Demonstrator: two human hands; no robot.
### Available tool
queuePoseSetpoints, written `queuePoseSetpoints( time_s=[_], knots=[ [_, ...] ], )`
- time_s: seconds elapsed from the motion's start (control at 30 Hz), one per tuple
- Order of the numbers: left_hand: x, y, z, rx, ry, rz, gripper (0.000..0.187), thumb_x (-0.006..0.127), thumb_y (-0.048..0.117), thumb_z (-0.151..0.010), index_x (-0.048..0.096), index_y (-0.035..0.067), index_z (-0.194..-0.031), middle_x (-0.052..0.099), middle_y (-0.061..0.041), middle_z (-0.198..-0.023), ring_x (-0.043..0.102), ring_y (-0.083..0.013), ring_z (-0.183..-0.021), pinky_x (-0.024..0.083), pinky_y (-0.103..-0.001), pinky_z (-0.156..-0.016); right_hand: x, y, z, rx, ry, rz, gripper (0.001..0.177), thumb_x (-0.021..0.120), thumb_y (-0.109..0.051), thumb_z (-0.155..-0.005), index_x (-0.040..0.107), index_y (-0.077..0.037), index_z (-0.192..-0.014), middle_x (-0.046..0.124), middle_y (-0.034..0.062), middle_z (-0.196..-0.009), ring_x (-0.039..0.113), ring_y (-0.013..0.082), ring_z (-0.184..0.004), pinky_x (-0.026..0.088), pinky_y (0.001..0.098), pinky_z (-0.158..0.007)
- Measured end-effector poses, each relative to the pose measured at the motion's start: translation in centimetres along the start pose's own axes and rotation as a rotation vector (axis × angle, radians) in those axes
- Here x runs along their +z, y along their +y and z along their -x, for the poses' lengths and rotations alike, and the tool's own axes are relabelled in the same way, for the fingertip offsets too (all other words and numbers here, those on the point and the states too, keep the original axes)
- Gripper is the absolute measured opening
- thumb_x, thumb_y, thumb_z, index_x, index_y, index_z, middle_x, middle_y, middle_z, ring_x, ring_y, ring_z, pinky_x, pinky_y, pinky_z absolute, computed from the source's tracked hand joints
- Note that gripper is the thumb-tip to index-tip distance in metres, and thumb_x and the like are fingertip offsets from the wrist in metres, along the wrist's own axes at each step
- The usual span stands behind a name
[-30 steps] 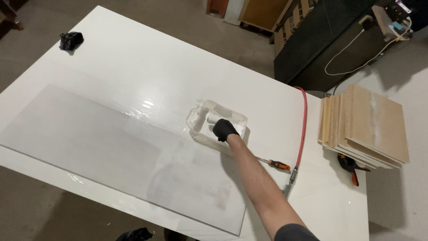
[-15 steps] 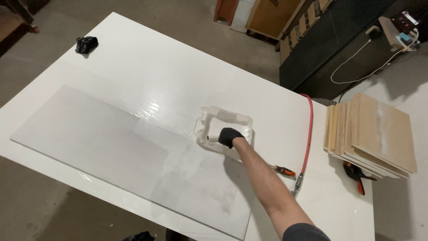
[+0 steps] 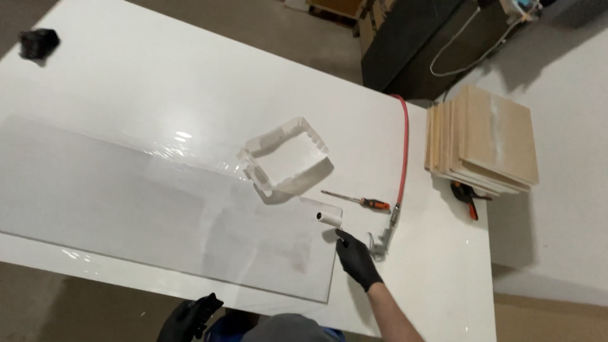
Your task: The person uses a small paint roller to apply white paint to a rectangular wooden board. They repeatedly dip the roller into a paint tray to reload it and continue painting the surface of the board in a workshop setting.
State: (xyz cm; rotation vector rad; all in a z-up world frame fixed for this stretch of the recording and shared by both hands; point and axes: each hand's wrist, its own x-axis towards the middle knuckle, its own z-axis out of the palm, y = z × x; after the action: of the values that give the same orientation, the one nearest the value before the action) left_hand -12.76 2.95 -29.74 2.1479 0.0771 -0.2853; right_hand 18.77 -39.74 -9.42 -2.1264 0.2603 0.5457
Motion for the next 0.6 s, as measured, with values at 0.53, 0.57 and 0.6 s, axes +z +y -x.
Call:
queuePoseSetpoints(
  time_s=[0.53, 0.57, 0.6],
  knots=[
    [4.3, -10.1, -3.2, -0.792, -0.138, 0.104, 0.09, 0.056, 0.069, -0.086, 0.035, 0.027, -0.162, 0.035, -0.005, -0.167, 0.035, -0.0226, -0.153, 0.019, -0.042, -0.132, 11.1, 9.0, -7.1, -0.441, 0.275, 0.558, 0.06, 0.047, -0.024, -0.099, 0.037, -0.009, -0.156, 0.068, 0.0188, -0.1, 0.067, 0.0369, -0.089, 0.049, 0.0517, -0.078],
    [4.3, -11.0, -2.0, -0.78, -0.129, 0.106, 0.09, 0.056, 0.069, -0.086, 0.035, 0.027, -0.162, 0.035, -0.005, -0.167, 0.035, -0.0226, -0.153, 0.019, -0.042, -0.132, 11.0, 7.4, -4.8, -0.453, 0.285, 0.56, 0.06, 0.047, -0.024, -0.099, 0.037, -0.009, -0.156, 0.068, 0.0188, -0.1, 0.067, 0.0369, -0.089, 0.049, 0.0517, -0.078],
    [5.0, -11.7, -0.8, -0.771, -0.11, 0.177, 0.086, 0.055, 0.065, -0.086, 0.035, 0.025, -0.16, 0.036, -0.006, -0.166, 0.036, -0.0238, -0.152, 0.02, -0.043, -0.13, 11.0, 5.8, -2.5, -0.348, 0.227, 0.583, 0.057, 0.048, -0.022, -0.098, 0.039, -0.008, -0.154, 0.067, 0.0211, -0.105, 0.067, 0.0397, -0.092, 0.052, 0.0524, -0.077]
  ],
)
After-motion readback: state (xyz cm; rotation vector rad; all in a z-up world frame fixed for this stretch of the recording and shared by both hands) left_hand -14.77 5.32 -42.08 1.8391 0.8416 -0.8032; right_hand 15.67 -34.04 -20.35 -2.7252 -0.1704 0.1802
